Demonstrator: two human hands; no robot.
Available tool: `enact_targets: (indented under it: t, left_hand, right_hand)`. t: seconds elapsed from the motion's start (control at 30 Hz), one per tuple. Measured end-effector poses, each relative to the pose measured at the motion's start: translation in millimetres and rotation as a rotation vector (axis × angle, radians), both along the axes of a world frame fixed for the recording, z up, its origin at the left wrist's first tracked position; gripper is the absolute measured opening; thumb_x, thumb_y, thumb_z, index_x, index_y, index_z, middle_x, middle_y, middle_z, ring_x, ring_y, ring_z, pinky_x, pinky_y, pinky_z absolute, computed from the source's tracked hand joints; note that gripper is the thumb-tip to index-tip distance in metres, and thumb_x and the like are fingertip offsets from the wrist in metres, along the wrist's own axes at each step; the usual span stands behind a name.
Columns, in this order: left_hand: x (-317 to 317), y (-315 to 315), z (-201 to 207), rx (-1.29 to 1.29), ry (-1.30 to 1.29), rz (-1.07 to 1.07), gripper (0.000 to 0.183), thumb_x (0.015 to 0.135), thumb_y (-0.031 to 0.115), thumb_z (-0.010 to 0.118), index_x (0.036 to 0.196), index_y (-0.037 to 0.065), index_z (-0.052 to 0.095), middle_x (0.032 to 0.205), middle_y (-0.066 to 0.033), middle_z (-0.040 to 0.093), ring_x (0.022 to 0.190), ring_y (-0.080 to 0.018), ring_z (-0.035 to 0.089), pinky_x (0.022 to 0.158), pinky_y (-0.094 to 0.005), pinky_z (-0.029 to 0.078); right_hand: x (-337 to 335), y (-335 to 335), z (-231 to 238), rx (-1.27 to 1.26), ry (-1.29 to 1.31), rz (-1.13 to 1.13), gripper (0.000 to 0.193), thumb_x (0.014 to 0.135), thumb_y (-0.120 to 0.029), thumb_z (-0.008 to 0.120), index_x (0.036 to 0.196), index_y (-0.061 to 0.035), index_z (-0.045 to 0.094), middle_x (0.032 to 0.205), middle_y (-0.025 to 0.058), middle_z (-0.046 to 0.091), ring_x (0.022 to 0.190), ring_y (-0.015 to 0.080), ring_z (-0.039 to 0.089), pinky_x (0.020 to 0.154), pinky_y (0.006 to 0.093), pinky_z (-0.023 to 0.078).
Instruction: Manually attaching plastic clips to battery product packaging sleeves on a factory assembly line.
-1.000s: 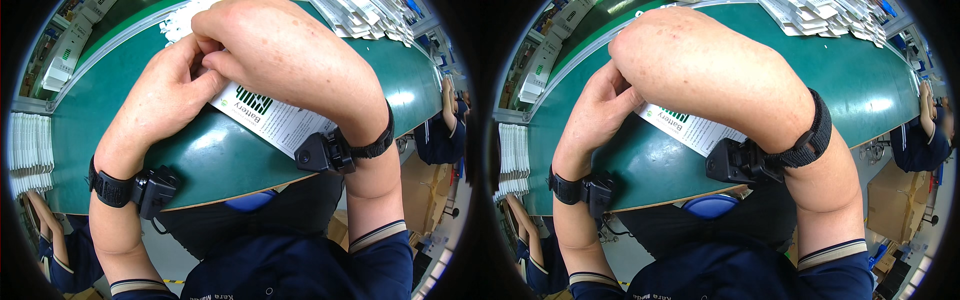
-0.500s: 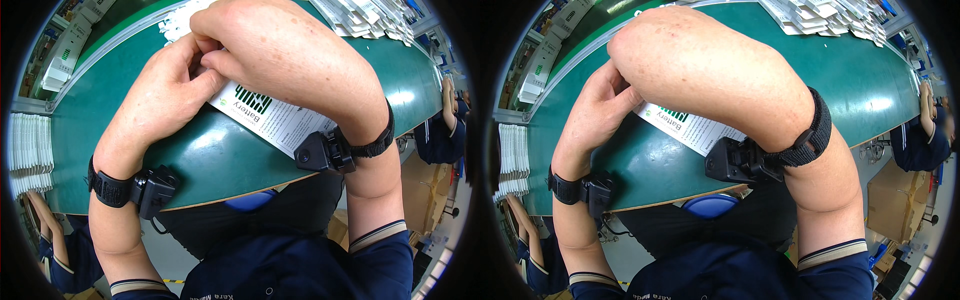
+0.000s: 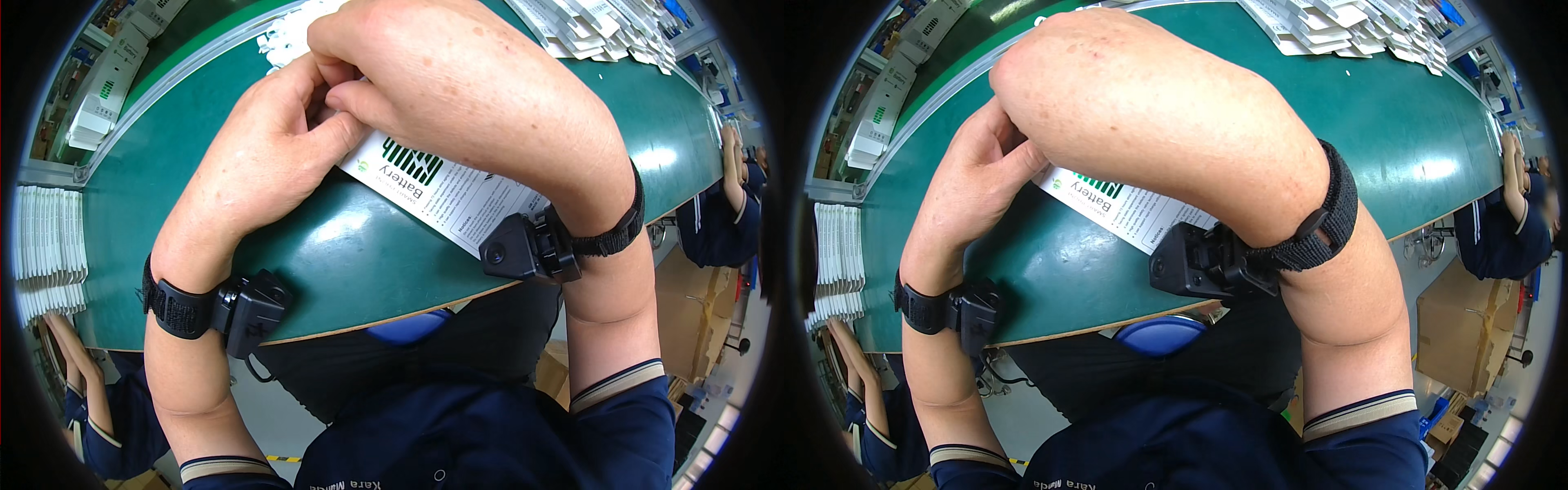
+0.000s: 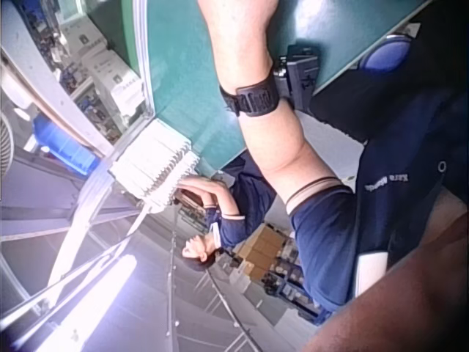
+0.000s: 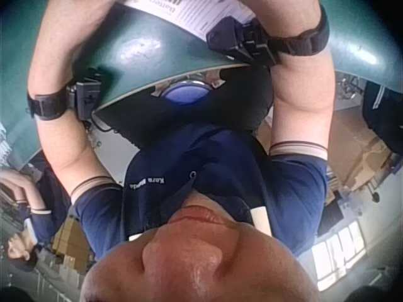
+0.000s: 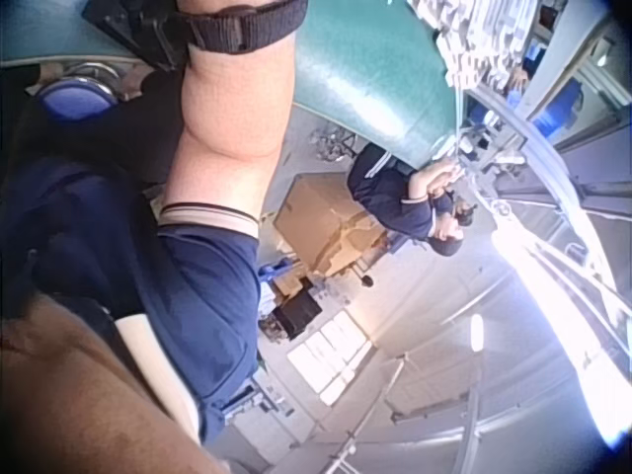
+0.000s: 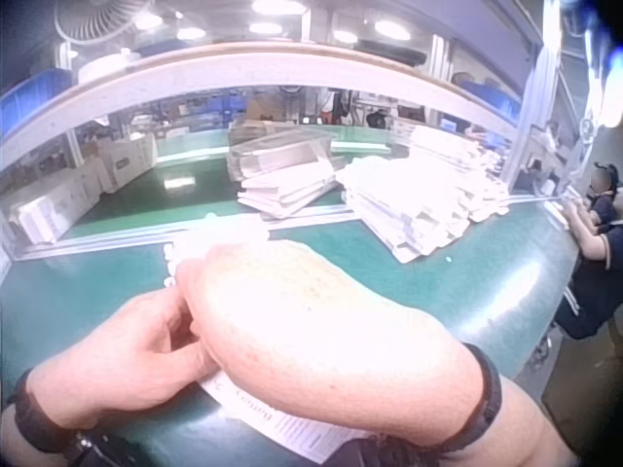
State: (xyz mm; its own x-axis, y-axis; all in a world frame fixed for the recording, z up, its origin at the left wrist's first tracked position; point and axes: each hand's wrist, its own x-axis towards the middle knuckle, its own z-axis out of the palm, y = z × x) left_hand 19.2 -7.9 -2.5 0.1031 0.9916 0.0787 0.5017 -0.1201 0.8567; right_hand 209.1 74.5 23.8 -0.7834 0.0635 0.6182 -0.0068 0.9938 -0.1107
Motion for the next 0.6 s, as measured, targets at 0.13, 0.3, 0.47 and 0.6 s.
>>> enact_targets:
  t: [0.13,0.3,0.47,0.6]
  left_hand:
    - [-0.2,0.5,-0.3,0.005,-0.004,-0.003,0.035,0.092,0.013,0.064,0.124,-0.001,0.063,0.105,-0.0145,0.072,0.093,-0.0207,0.068,0.087,-0.0328,0.054]
    - [0.5,0.9,-1.8,0.034,-0.017,-0.006,0.035,0.092,0.014,0.064,0.123,-0.002,0.063,0.105,-0.0147,0.072,0.093,-0.0204,0.068,0.086,-0.0326,0.054]
    - [0.8,0.6,-2.1,0.034,-0.024,-0.001,0.035,0.091,0.013,0.063,0.123,-0.002,0.063,0.103,-0.014,0.072,0.092,-0.0196,0.067,0.085,-0.0321,0.053]
    - [1.1,-0.6,-1.1,0.013,-0.025,0.004,0.035,0.091,0.013,0.063,0.123,-0.001,0.063,0.102,-0.0136,0.072,0.091,-0.0193,0.066,0.085,-0.032,0.053]
  right_hand:
    - [0.0,0.1,-1.0,-0.008,-0.002,0.002,0.017,0.086,-0.007,0.058,0.099,0.0041,0.059,0.088,0.0189,0.062,0.083,0.0341,0.066,0.074,0.04,0.052]
    - [-0.8,0.8,-1.6,-0.019,-0.003,0.002,0.018,0.086,-0.007,0.058,0.1,0.0042,0.06,0.089,0.0189,0.062,0.084,0.0339,0.065,0.075,0.0399,0.052]
    - [-3.4,2.5,-3.5,-0.026,0.0,0.002,0.018,0.087,-0.007,0.058,0.101,0.0043,0.06,0.09,0.019,0.062,0.085,0.0337,0.065,0.076,0.0398,0.052]
    - [-3.3,2.9,-4.5,-0.04,0.003,0.007,0.018,0.087,-0.007,0.058,0.102,0.0044,0.06,0.091,0.019,0.062,0.086,0.0336,0.065,0.077,0.0397,0.052]
